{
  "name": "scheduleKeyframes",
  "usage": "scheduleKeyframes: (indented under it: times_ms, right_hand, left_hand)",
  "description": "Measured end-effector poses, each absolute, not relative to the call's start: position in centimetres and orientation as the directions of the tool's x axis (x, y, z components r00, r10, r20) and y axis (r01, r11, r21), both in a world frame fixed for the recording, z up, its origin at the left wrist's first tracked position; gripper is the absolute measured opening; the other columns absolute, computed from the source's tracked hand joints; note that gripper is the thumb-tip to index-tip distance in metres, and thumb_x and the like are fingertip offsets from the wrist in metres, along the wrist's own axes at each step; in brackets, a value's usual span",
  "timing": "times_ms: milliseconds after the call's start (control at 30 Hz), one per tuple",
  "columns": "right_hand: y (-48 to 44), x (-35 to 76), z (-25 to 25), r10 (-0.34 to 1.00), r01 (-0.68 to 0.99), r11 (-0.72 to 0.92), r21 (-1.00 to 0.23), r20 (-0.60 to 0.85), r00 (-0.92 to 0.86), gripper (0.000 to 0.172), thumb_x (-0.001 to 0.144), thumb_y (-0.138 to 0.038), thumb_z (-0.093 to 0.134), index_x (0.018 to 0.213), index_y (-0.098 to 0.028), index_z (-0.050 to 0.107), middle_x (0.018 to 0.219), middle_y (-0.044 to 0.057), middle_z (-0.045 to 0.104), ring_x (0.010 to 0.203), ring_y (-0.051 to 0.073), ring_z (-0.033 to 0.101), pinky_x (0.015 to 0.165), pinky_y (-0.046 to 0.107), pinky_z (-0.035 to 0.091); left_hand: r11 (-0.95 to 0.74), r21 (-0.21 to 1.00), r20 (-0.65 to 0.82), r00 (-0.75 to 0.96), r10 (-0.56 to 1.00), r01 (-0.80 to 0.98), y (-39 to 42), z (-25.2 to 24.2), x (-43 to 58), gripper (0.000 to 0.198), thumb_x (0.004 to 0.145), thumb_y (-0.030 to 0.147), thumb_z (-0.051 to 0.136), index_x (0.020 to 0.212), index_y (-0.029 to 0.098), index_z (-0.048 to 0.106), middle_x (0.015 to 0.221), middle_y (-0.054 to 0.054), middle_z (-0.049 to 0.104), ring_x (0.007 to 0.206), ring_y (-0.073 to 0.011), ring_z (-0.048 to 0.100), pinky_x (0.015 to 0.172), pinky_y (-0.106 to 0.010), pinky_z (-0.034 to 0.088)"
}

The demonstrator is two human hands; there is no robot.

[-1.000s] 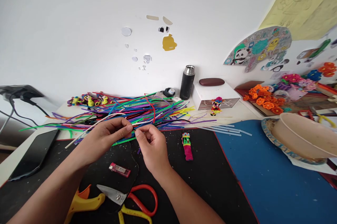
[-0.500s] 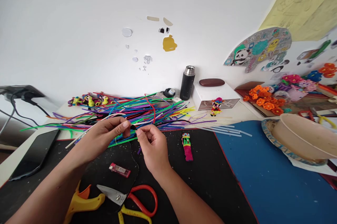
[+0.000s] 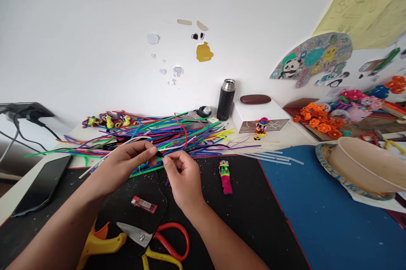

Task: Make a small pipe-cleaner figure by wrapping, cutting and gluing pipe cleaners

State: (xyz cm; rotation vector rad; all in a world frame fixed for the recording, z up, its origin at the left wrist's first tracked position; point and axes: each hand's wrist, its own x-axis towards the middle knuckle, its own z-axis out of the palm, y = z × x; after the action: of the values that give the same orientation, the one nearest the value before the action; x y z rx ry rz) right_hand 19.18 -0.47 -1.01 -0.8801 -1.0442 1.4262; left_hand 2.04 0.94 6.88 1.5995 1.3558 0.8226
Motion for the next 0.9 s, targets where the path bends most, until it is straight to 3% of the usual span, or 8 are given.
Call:
scheduleKeyframes:
  times_ms: [900]
  right_hand:
    - [-0.78, 18.94, -0.76, 0.989, -0.349, -0.015, -0.937, 0.038, -0.144, 0.04, 0.091, -0.058, 0.076, 0.086, -0.02, 0.066, 0.06, -0.007, 0.044, 0.047, 0.008, 0.028, 0.043, 0.025, 0.02]
  left_hand:
    - [0.019, 0.947, -0.093, 0.217, 0.972, 0.322, 1.29, 5.94, 1.55, 0.048, 0.09, 0.068, 0.072, 0.087, 0.021, 0.071, 0.078, -0.001, 0.07, 0.078, -0.0198, 0.061, 0.078, -0.03, 0.049]
